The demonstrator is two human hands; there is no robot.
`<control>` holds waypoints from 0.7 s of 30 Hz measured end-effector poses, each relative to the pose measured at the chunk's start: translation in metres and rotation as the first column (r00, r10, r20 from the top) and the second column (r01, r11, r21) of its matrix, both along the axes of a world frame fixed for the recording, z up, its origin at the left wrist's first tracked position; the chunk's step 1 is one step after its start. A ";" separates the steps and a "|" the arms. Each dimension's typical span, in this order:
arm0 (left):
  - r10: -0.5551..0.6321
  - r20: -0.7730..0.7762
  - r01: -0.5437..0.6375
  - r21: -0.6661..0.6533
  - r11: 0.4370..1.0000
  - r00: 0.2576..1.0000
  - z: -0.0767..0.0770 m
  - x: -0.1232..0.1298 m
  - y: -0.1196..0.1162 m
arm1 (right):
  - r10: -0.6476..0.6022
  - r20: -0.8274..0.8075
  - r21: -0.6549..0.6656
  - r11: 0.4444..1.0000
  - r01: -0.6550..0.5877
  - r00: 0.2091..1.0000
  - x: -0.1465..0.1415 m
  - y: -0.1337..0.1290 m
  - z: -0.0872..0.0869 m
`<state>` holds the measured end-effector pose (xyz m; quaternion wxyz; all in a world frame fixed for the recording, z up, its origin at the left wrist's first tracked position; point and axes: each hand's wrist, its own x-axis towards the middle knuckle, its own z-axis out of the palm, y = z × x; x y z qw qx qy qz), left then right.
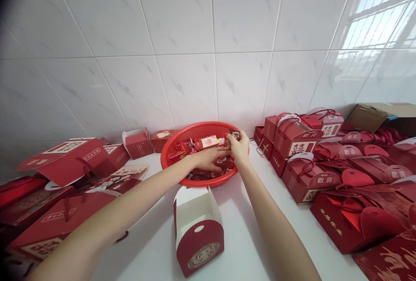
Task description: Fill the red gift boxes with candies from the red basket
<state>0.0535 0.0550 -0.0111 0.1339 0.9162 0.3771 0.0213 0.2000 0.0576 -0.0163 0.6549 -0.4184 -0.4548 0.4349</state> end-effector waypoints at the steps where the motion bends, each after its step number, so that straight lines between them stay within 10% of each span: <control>1: -0.027 0.004 0.027 0.035 0.999 1.000 0.000 0.002 0.000 | -0.011 -0.009 0.009 1.000 0.011 1.000 0.000 0.001 0.000; 6: -0.213 -0.058 0.217 0.072 0.974 0.975 -0.005 0.016 -0.003 | -0.029 -0.028 0.032 0.999 0.030 0.999 0.001 0.003 -0.003; 21: 0.377 0.293 -0.377 -0.060 0.924 0.878 -0.006 -0.018 0.026 | 0.054 -0.033 0.022 0.998 -0.053 0.998 0.000 0.005 0.000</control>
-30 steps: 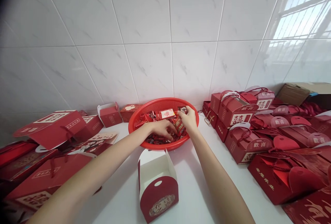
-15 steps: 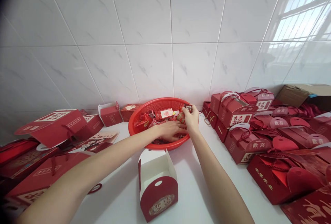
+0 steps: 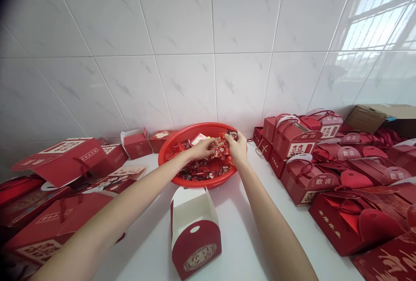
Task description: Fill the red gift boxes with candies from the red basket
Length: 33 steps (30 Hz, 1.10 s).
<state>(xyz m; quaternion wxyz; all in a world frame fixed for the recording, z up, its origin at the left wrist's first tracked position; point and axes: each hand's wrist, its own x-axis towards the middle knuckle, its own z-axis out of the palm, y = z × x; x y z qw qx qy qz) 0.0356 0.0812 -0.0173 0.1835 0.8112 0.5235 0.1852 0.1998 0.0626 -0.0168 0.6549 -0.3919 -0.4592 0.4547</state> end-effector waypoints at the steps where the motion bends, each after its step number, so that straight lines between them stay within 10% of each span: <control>1: 0.026 0.050 -0.027 0.016 1.000 0.998 0.001 -0.002 0.002 | 0.008 -0.002 -0.004 1.000 -0.008 1.000 0.000 0.000 0.000; 18: -0.001 0.490 -0.107 0.192 0.976 0.872 0.011 0.006 -0.004 | 0.184 -0.246 -0.127 0.967 -0.220 0.952 0.003 0.000 0.005; 24: -0.141 0.255 0.144 0.007 0.990 0.957 0.003 0.010 -0.009 | 0.016 -0.401 -0.127 0.989 -0.073 0.916 0.003 0.002 0.008; 28: -0.478 -0.080 0.457 -0.195 0.868 0.874 -0.002 0.020 -0.019 | -0.012 -0.435 -0.135 0.989 -0.052 0.900 0.000 0.000 0.009; 33: -0.446 -0.324 0.371 -0.268 0.889 0.834 -0.003 0.025 -0.022 | 0.004 -0.431 -0.120 0.991 -0.061 0.902 -0.002 -0.003 0.010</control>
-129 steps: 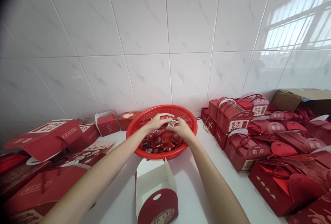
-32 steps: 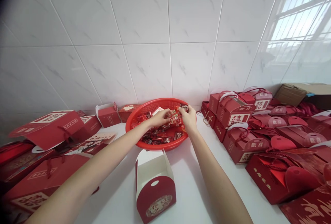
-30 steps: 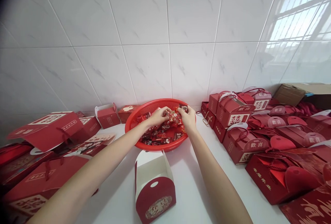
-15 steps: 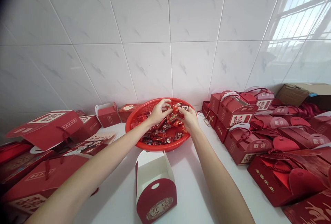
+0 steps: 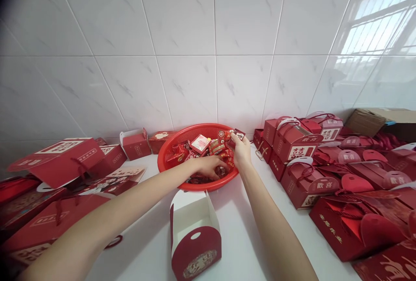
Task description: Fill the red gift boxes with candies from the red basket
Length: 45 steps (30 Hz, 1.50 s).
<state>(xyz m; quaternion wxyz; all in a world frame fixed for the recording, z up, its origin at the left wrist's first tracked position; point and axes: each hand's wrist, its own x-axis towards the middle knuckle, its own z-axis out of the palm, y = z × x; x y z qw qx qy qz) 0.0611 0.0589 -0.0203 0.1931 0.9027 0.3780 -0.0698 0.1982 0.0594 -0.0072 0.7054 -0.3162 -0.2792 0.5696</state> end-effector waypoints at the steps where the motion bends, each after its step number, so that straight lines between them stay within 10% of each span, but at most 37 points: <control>1: 0.029 0.000 -0.029 0.013 1.000 1.000 0.001 -0.001 0.001 | 0.001 0.000 0.004 1.000 -0.001 1.000 0.000 0.000 0.000; 20: 0.122 0.381 -0.243 0.288 0.926 0.917 0.019 -0.019 0.010 | 0.018 0.019 0.029 0.999 -0.018 1.000 0.000 0.001 0.000; 27: 0.268 0.279 -0.345 0.279 0.896 0.922 0.023 -0.021 0.004 | 0.011 0.005 0.023 1.000 -0.011 1.000 -0.001 0.000 0.001; 35: 0.237 -0.107 -0.249 -0.121 0.961 0.966 0.024 -0.022 -0.004 | 0.007 0.019 0.022 1.000 -0.008 1.000 -0.002 -0.003 0.003; 45: 0.261 -0.117 -0.255 0.068 0.965 0.958 0.019 -0.008 -0.009 | 0.000 0.068 0.020 1.000 -0.001 0.998 0.000 -0.003 0.002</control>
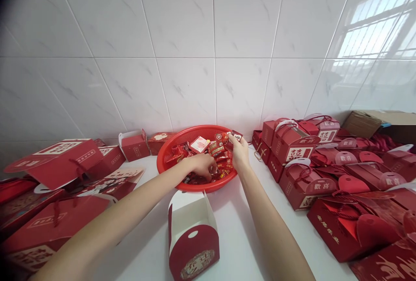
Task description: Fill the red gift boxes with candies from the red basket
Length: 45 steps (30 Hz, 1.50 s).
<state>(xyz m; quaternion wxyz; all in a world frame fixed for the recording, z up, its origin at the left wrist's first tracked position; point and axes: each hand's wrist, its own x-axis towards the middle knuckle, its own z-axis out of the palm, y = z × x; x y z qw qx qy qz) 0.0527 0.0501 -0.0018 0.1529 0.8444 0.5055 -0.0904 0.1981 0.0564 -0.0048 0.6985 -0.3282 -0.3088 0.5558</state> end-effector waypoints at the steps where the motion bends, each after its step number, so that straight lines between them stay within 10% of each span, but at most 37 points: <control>1: 0.012 0.018 -0.012 0.013 1.000 1.000 0.001 -0.002 0.001 | -0.002 0.002 0.000 1.000 0.002 1.000 0.000 0.000 0.000; 26: 0.196 0.387 -0.278 0.168 0.946 0.901 -0.002 -0.026 0.019 | 0.014 0.043 0.021 1.000 -0.015 0.999 -0.001 -0.003 0.003; 39: 0.259 0.325 -0.350 0.262 0.899 0.909 0.007 -0.029 0.017 | -0.004 0.039 0.028 1.000 0.003 0.999 -0.002 -0.002 0.001; 45: 0.311 0.059 -0.315 0.080 0.946 0.949 0.024 -0.044 0.000 | -0.002 0.041 0.029 1.000 0.001 0.999 -0.001 0.002 -0.001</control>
